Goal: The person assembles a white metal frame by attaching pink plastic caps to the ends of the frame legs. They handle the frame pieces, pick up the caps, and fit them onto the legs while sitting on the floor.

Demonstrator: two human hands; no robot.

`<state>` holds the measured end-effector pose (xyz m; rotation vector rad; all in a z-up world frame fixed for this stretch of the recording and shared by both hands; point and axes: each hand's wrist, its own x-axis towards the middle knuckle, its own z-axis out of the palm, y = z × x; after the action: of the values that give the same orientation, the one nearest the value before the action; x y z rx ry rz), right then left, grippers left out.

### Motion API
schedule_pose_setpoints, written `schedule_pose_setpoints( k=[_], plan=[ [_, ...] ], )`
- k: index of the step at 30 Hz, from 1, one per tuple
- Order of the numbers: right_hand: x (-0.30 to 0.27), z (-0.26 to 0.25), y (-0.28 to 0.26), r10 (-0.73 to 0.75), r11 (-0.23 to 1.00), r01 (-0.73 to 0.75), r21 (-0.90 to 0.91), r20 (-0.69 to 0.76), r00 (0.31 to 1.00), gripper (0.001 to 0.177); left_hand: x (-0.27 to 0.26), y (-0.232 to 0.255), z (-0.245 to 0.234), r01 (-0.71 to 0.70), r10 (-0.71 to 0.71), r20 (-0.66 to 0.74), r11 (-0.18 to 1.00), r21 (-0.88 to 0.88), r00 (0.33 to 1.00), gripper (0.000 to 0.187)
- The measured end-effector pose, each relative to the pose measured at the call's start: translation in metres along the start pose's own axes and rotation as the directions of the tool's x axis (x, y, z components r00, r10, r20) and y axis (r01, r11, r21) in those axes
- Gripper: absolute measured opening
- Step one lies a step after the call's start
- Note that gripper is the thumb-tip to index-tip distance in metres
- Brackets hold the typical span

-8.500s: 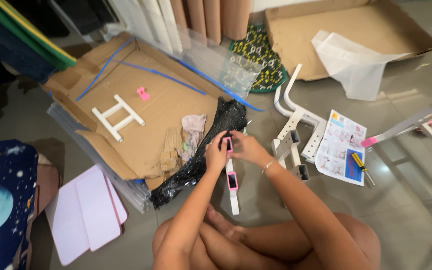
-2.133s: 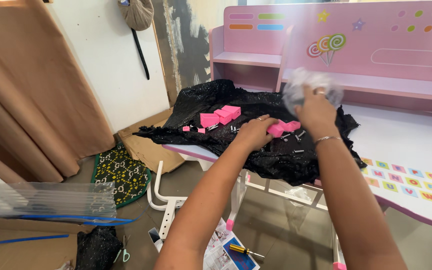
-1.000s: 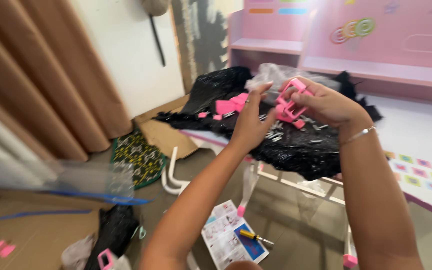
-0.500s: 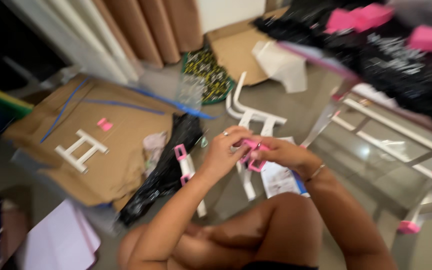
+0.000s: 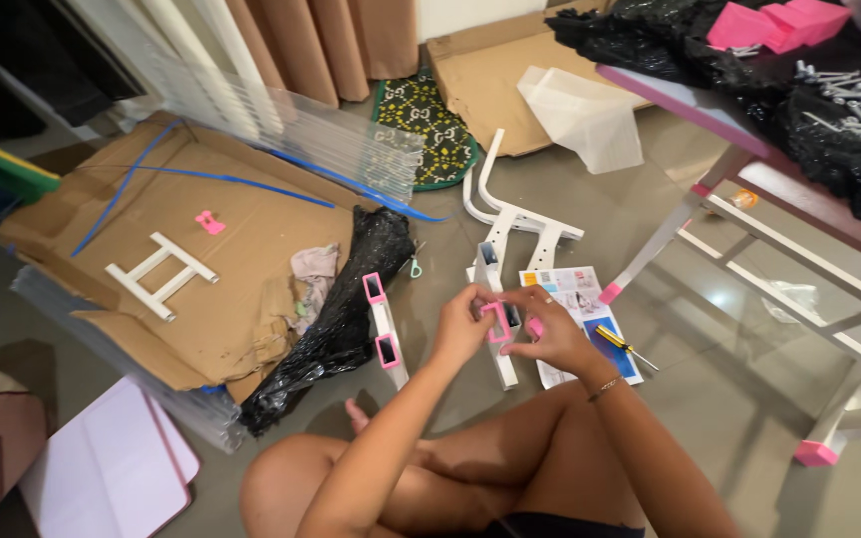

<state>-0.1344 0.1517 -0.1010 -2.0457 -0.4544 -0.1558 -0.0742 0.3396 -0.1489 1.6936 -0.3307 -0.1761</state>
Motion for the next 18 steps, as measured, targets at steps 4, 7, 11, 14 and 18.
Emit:
schedule_pose_setpoints(
  k=[4,7,11,14,18],
  plan=[
    [0.008,-0.013,0.004,-0.059,0.993,0.061,-0.099,0.025,0.998,0.068,0.018,-0.005,0.025,-0.065,0.064,0.03,0.998,0.024,0.997,0.033],
    [0.012,-0.025,0.027,0.006,0.975,0.011,-0.223,0.076,0.997,0.069,0.034,-0.021,0.032,0.079,-0.067,0.106,0.991,-0.107,0.992,0.028],
    [0.018,-0.029,0.054,-0.11,0.914,0.174,-0.368,0.19,0.976,0.071,0.049,-0.05,0.032,0.229,-0.187,0.2,0.95,-0.213,0.962,0.025],
    [0.019,-0.022,0.066,-0.067,0.897,0.148,-0.417,0.203,0.977,0.066,0.047,-0.064,0.034,0.18,-0.168,0.103,0.977,-0.113,0.98,0.022],
    [0.025,-0.012,0.078,0.001,0.917,0.072,-0.393,0.182,0.983,0.067,0.043,-0.079,0.031,-0.063,0.07,-0.06,0.992,0.113,0.996,0.022]
  ],
)
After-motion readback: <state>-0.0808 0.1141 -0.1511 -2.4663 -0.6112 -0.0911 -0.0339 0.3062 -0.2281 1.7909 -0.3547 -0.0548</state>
